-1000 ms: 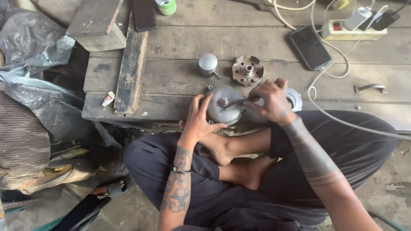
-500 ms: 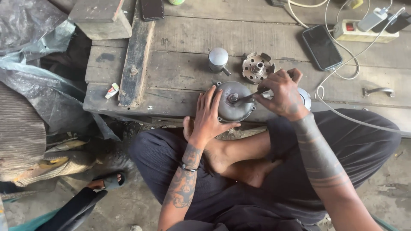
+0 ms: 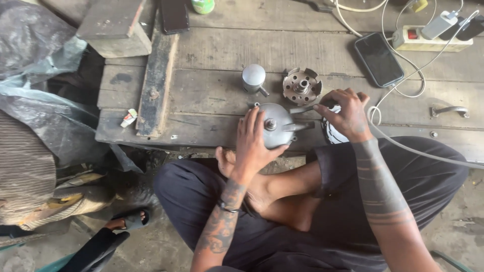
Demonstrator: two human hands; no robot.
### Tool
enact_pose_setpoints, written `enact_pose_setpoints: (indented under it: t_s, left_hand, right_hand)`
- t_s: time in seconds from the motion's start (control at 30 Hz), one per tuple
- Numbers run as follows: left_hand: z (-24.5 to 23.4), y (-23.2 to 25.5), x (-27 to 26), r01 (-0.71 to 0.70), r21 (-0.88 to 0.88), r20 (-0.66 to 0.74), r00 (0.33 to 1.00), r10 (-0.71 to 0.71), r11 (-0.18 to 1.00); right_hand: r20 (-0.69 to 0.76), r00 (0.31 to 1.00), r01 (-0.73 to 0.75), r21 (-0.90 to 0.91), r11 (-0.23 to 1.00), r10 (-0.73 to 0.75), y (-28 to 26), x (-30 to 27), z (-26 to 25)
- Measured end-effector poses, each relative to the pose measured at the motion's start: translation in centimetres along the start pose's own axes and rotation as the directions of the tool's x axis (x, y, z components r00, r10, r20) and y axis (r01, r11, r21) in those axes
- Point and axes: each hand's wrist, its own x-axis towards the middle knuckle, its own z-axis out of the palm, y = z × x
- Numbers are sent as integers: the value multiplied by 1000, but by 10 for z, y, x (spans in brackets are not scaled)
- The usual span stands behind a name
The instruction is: The person sits cross-legged and cleans a round metal mechanical part using a wire brush. They scrub the surface and edges of the part, rotate it to access different areas, and place it on a wooden table surrounded by other disassembled components.
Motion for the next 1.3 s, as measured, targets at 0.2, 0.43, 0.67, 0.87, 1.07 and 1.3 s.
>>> enact_pose_setpoints:
  t_s: [0.2, 0.43, 0.67, 0.87, 1.07, 1.3]
  left_hand:
    - [-32, -20, 10, -79, -171, 200, 973, 113, 982]
    - [-29, -21, 0, -65, -227, 155, 983, 102, 972]
    - [-11, -30, -4, -77, -175, 33, 996, 84, 982]
    - [-9, -30, -5, -71, -170, 16, 997, 75, 983]
    - [-6, -32, -4, -91, -147, -36, 996, 86, 985]
    - [-8, -30, -4, -90, -163, -35, 996, 85, 983]
  right_hand:
    - [97, 990, 93, 68, 993, -99, -23, -5, 16]
    - [84, 984, 138, 167, 976, -154, -20, -2, 16]
    - [43, 987, 152, 95, 984, -157, -8, -11, 32]
    - [13, 976, 217, 69, 974, -219, -22, -5, 21]
    - [39, 973, 225, 76, 971, -229, -16, -3, 23]
    - [15, 972, 232, 45, 972, -233, -19, -4, 20]
